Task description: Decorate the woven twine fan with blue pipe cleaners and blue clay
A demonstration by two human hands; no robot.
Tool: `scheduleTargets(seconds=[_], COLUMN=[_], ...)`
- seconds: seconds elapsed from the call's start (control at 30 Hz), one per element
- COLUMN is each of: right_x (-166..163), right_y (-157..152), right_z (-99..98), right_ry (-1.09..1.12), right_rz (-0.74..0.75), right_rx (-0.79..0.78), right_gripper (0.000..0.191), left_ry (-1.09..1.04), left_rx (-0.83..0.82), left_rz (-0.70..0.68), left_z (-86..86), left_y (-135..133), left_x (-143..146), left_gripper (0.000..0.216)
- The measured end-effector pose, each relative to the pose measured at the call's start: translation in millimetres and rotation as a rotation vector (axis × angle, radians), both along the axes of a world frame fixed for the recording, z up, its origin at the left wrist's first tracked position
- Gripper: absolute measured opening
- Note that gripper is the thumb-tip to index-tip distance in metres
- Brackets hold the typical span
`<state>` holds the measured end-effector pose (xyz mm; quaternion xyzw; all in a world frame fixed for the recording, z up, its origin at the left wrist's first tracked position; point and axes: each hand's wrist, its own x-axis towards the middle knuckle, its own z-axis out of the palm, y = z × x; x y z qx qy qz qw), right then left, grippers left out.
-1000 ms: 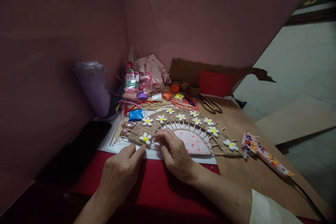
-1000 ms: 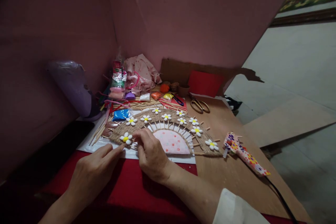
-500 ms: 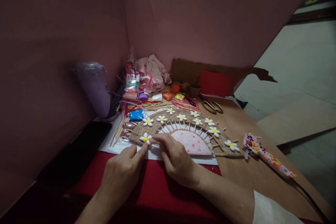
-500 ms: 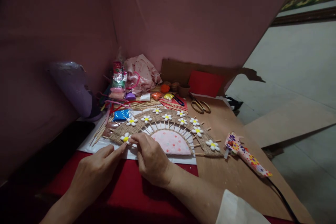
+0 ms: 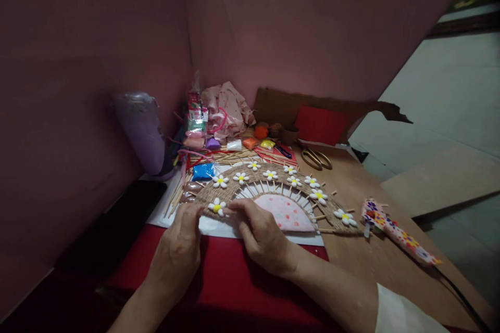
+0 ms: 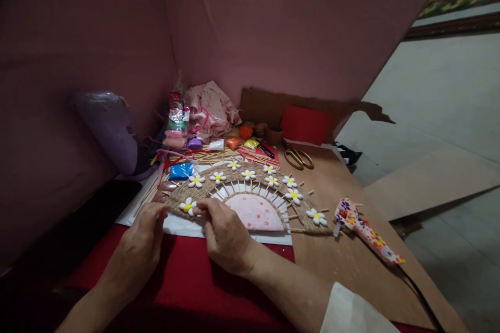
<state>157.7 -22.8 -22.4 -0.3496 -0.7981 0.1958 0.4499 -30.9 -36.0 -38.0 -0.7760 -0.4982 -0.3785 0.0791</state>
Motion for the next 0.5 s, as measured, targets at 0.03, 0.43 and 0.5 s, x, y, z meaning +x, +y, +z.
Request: scheduleTargets(seconds=[0.03,0.43,0.5], right_x=[0,9,9], right_y=[0,5,5], right_z=[0.3,3.8,5.0], right_ry=[0.005,0.269,0.291], right_rz=[-0.004,-0.211,-0.209], right_rx=[0.003,0.067,0.086], right_gripper=[0.042,0.025,0.026], left_ry=[-0.031,-0.587,-0.684], left_rx=[0.008,-0.052,-0.064], left_rz=[0.002,-0.128,-0.122], left_z=[0.2,46.9,47.0], left_y=[0,20,26], left_x=[-1,16,19], left_gripper=[0.019,0.012,0.008])
